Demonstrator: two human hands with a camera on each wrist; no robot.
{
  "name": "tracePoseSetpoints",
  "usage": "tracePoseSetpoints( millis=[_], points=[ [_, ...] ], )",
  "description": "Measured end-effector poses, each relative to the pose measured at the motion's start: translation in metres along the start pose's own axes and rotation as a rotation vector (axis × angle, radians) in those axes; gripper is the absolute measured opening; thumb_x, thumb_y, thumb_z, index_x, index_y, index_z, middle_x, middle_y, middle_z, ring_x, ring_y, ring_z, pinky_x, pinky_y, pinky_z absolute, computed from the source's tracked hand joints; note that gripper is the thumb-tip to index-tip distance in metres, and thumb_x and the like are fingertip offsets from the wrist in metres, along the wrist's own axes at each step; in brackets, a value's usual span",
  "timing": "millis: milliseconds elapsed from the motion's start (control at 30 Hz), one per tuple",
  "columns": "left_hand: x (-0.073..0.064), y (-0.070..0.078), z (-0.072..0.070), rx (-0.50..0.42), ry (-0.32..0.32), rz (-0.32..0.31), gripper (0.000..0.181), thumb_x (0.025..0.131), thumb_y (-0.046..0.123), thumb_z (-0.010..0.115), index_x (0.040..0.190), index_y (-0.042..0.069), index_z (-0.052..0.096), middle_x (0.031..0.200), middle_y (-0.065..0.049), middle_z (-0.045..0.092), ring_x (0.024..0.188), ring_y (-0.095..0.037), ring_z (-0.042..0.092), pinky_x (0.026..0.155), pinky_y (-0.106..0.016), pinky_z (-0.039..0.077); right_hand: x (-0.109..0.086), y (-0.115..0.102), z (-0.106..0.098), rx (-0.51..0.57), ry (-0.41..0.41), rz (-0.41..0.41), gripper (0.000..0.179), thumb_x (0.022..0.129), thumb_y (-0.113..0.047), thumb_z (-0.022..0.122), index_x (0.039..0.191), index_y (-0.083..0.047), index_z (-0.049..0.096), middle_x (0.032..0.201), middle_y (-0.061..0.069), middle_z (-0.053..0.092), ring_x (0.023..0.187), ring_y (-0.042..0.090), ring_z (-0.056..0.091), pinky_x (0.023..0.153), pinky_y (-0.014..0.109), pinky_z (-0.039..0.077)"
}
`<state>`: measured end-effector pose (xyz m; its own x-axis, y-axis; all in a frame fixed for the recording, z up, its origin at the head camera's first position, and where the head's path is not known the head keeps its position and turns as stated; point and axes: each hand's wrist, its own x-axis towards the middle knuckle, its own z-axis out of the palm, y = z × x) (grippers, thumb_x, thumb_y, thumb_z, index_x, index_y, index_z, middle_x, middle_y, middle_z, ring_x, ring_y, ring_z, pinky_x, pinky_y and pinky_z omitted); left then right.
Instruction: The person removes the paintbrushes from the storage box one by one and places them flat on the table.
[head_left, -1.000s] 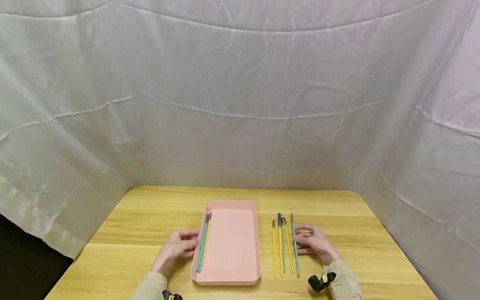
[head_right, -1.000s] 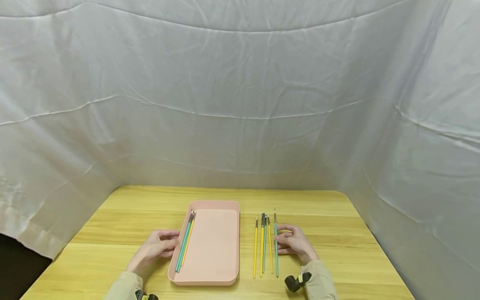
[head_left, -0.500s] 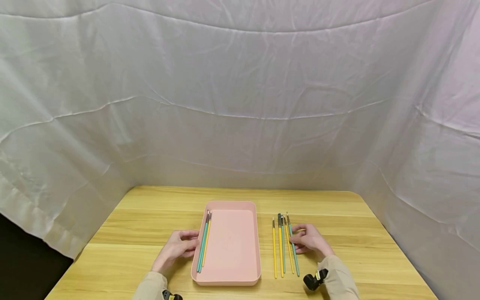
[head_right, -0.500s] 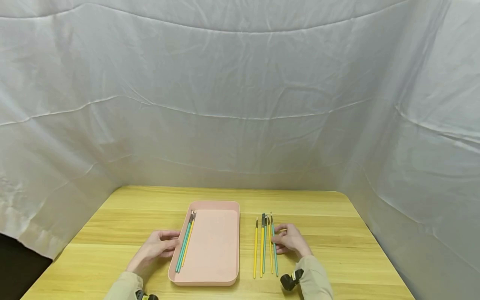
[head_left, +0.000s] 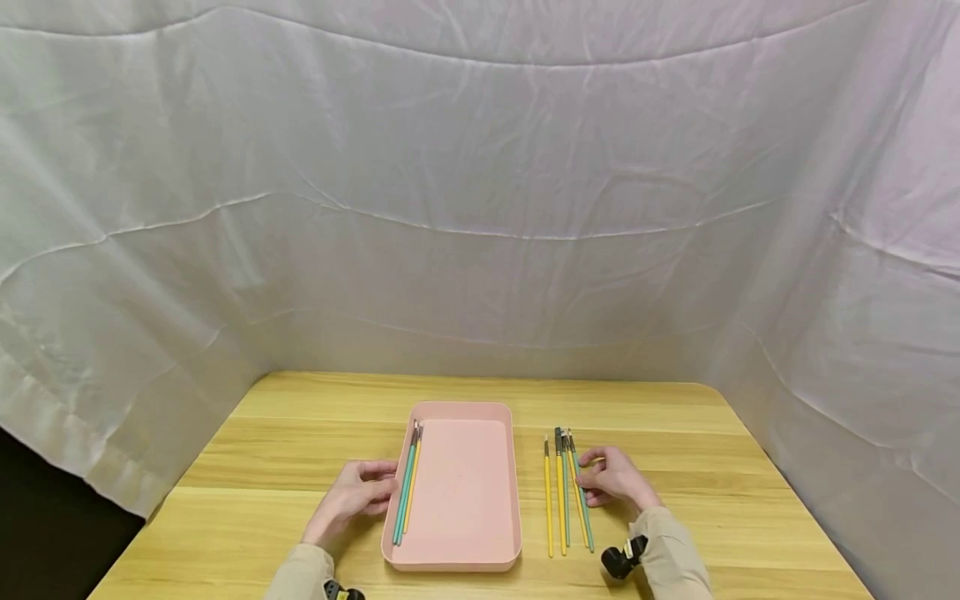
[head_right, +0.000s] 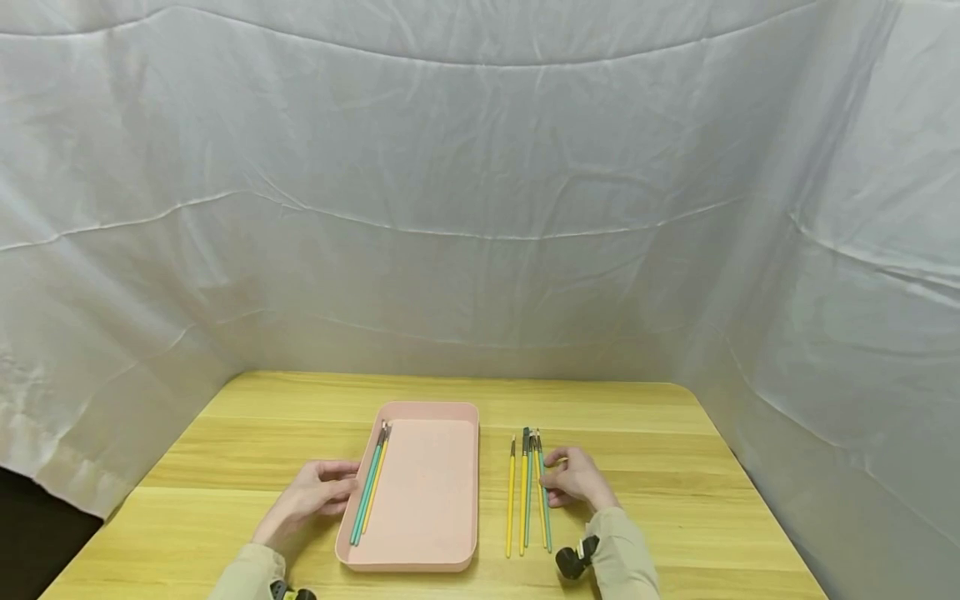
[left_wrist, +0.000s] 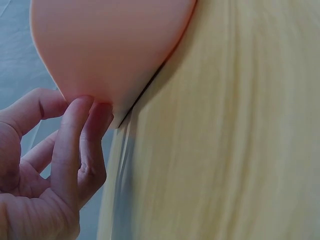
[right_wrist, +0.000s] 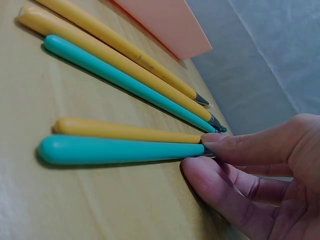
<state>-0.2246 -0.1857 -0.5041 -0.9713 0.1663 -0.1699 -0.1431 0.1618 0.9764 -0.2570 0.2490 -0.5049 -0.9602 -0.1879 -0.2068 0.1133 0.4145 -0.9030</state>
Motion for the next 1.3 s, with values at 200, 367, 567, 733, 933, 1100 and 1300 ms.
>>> tracePoseSetpoints(
  millis=[200, 367, 567, 733, 933, 1100, 1300],
  points=[
    [-0.0016, 0.0011, 0.0003, 0.003, -0.001, -0.001, 0.051, 0.090, 0.004, 0.069, 0.134, -0.016, 0.052, 0.100, -0.007, 0.072, 0.077, -0.008, 0.068, 0.065, -0.020, 0.061, -0.0006, 0.0002, 0.0006, 0.003, 0.010, -0.005, 0.035, 0.088, 0.004, 0.069, 0.117, 0.014, 0.051, 0.080, 0.007, 0.054, 0.060, 0.014, 0.061, 0.057, 0.030, 0.063],
    [-0.0011, 0.0011, 0.0004, -0.003, -0.004, 0.000, 0.051, 0.090, 0.004, 0.069, 0.134, -0.016, 0.052, 0.100, -0.007, 0.072, 0.077, -0.008, 0.068, 0.065, -0.020, 0.062, -0.0013, 0.0017, 0.0012, 0.015, 0.012, -0.006, 0.035, 0.088, 0.005, 0.069, 0.117, 0.014, 0.051, 0.080, 0.007, 0.055, 0.061, 0.014, 0.061, 0.057, 0.030, 0.064],
    [-0.0003, 0.0010, 0.0005, -0.011, -0.011, 0.004, 0.051, 0.090, 0.004, 0.069, 0.134, -0.017, 0.052, 0.099, -0.006, 0.072, 0.076, -0.007, 0.068, 0.065, -0.019, 0.061, -0.0018, 0.0024, 0.0017, 0.023, 0.013, -0.007, 0.035, 0.088, 0.006, 0.069, 0.118, 0.014, 0.052, 0.079, 0.006, 0.053, 0.060, 0.014, 0.062, 0.057, 0.030, 0.064],
    [-0.0004, 0.0008, 0.0001, -0.008, -0.010, 0.000, 0.051, 0.091, 0.004, 0.069, 0.134, -0.016, 0.052, 0.100, -0.007, 0.072, 0.076, -0.007, 0.068, 0.065, -0.020, 0.062, -0.0017, 0.0031, 0.0009, 0.021, 0.006, -0.013, 0.036, 0.088, 0.005, 0.069, 0.119, 0.015, 0.052, 0.078, 0.006, 0.054, 0.060, 0.013, 0.062, 0.058, 0.030, 0.064],
    [-0.0017, 0.0009, -0.0003, -0.001, -0.014, 0.006, 0.051, 0.091, 0.004, 0.069, 0.134, -0.017, 0.051, 0.106, -0.014, 0.072, 0.077, -0.008, 0.068, 0.066, -0.021, 0.063, -0.0028, 0.0045, -0.0009, 0.040, -0.016, -0.037, 0.037, 0.090, 0.004, 0.068, 0.120, 0.017, 0.049, 0.078, 0.006, 0.057, 0.061, 0.013, 0.063, 0.059, 0.032, 0.064],
    [-0.0010, 0.0002, 0.0000, -0.003, -0.006, -0.001, 0.052, 0.090, 0.004, 0.069, 0.134, -0.016, 0.052, 0.103, -0.011, 0.072, 0.078, -0.008, 0.069, 0.067, -0.021, 0.063, -0.0033, 0.0065, -0.0022, 0.052, -0.030, -0.051, 0.035, 0.091, 0.002, 0.068, 0.117, 0.016, 0.050, 0.077, 0.005, 0.058, 0.062, 0.013, 0.063, 0.060, 0.031, 0.064],
    [-0.0002, -0.0007, -0.0006, -0.003, -0.007, 0.000, 0.051, 0.089, 0.004, 0.069, 0.134, -0.015, 0.053, 0.099, -0.006, 0.073, 0.077, -0.008, 0.068, 0.066, -0.021, 0.062, -0.0024, 0.0070, -0.0026, 0.076, -0.038, -0.051, 0.034, 0.092, 0.000, 0.067, 0.116, 0.015, 0.050, 0.075, 0.004, 0.060, 0.061, 0.011, 0.064, 0.060, 0.030, 0.064]
  ],
)
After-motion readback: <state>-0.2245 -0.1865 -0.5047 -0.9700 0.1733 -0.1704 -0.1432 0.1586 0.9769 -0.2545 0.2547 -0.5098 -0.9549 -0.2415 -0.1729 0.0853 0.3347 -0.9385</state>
